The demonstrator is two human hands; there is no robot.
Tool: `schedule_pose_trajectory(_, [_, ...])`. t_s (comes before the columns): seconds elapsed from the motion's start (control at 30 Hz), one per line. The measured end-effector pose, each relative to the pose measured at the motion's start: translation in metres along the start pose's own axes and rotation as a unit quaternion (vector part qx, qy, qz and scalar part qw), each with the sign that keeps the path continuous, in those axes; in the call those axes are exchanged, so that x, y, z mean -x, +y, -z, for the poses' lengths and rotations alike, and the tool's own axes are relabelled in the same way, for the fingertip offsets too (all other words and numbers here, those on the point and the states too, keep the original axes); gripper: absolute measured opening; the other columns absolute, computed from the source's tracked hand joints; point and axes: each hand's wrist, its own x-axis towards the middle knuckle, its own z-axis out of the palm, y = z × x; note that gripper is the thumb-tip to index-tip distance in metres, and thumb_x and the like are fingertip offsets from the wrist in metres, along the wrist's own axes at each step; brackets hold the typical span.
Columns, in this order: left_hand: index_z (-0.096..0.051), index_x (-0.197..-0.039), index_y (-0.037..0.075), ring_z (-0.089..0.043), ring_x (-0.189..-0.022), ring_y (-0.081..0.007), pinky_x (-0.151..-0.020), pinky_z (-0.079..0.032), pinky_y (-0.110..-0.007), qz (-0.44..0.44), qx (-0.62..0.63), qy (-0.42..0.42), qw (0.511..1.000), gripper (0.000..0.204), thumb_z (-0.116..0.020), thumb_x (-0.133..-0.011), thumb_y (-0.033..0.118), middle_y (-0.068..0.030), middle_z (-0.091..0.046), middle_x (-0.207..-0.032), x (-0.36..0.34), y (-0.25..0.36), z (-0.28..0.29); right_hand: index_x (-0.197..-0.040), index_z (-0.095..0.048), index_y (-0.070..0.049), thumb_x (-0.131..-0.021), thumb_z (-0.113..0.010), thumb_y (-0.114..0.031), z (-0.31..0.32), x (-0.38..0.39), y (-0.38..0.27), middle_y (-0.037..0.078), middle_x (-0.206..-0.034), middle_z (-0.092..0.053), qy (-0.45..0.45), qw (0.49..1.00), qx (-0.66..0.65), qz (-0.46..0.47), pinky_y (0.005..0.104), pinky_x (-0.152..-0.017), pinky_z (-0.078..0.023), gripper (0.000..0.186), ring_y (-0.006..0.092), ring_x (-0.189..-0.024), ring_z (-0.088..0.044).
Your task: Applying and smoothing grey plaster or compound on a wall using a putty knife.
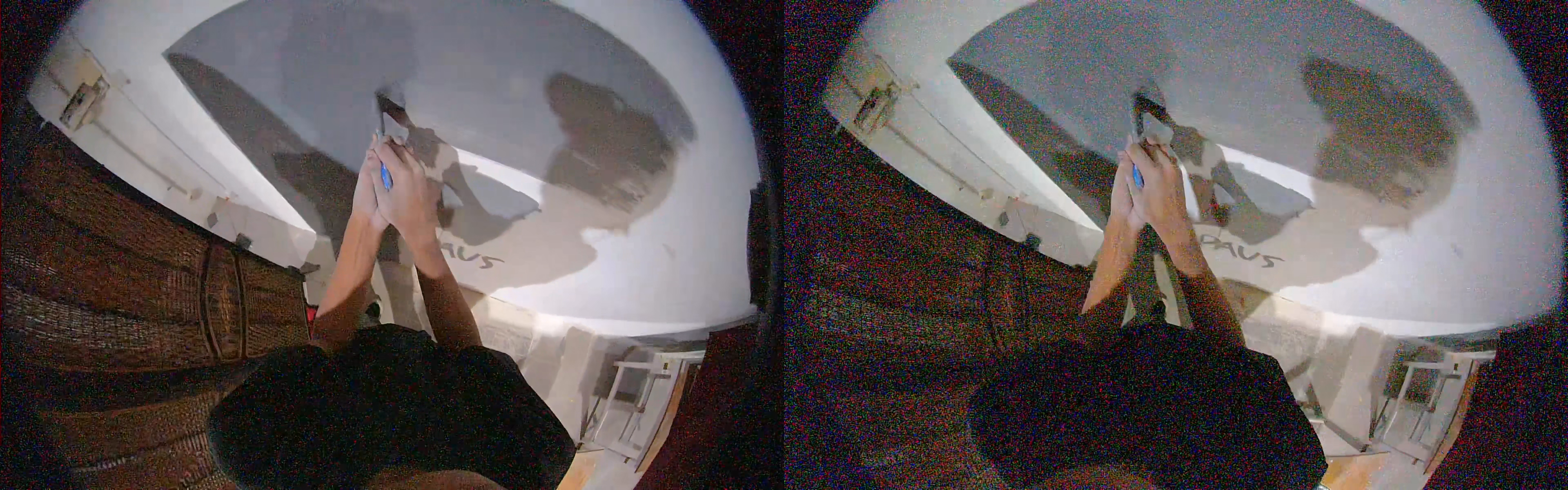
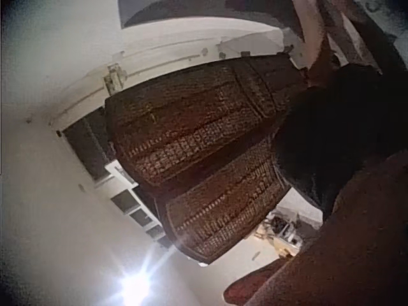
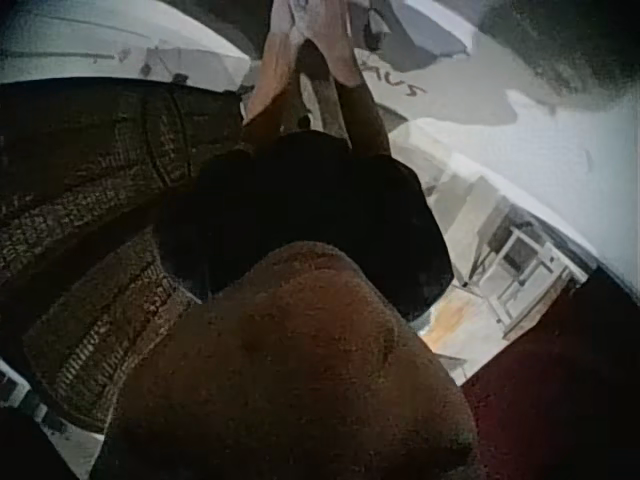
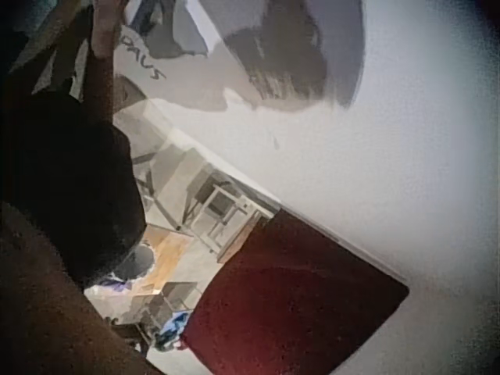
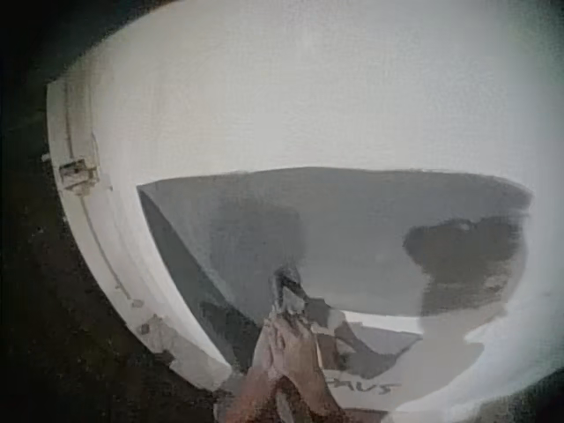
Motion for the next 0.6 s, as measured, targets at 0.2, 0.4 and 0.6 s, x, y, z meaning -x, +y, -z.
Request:
schedule_pose_trajectory(0.2, [-0.053,-0.112,0.011,-0.052,-0.110,-0.0225,-0.099,-0.042,-0.038,-0.001,0.019,-0.132,0.991,0.030,-0.035,-0.104,0.033,-0.0063,-0.057,-0.109,0.004,0.034,0.004,-0.113,-0.063,-0.001,-0.078,-0.067,-0.007,-0.023,-0.011,-0.029,0.025,-0.114,-0.062,0.008,1.000,0.001,0.015,0.0464,-0.094,-0.045,0.035,0.0424,-0.105,-0.058])
schedule_pose_trajectory(0.4, [-0.054,-0.108,0.008,-0.057,-0.101,-0.0211,-0.090,-0.047,-0.033,0.027,-0.091,-0.018,0.995,0.038,-0.034,-0.104,0.039,-0.0073,-0.059,-0.105,-0.002,0.053,-0.040,-0.087,-0.061,0.001,-0.085,-0.060,-0.006,-0.017,-0.037,-0.059,0.018,-0.087,-0.063,0.090,0.994,0.036,0.047,0.0408,-0.083,-0.047,0.007,0.0397,-0.083,-0.061])
schedule_pose_trajectory(0.6, [-0.055,-0.113,0.006,-0.058,-0.096,-0.0146,-0.086,-0.048,-0.032,0.131,-0.092,-0.036,0.986,0.038,-0.044,-0.101,0.040,-0.0065,-0.061,-0.108,-0.009,0.052,-0.042,-0.098,-0.065,-0.005,-0.092,-0.059,-0.016,0.003,-0.034,-0.067,0.014,-0.097,-0.067,0.154,0.987,0.007,-0.033,0.0346,-0.077,-0.051,0.015,0.0268,-0.086,-0.067])
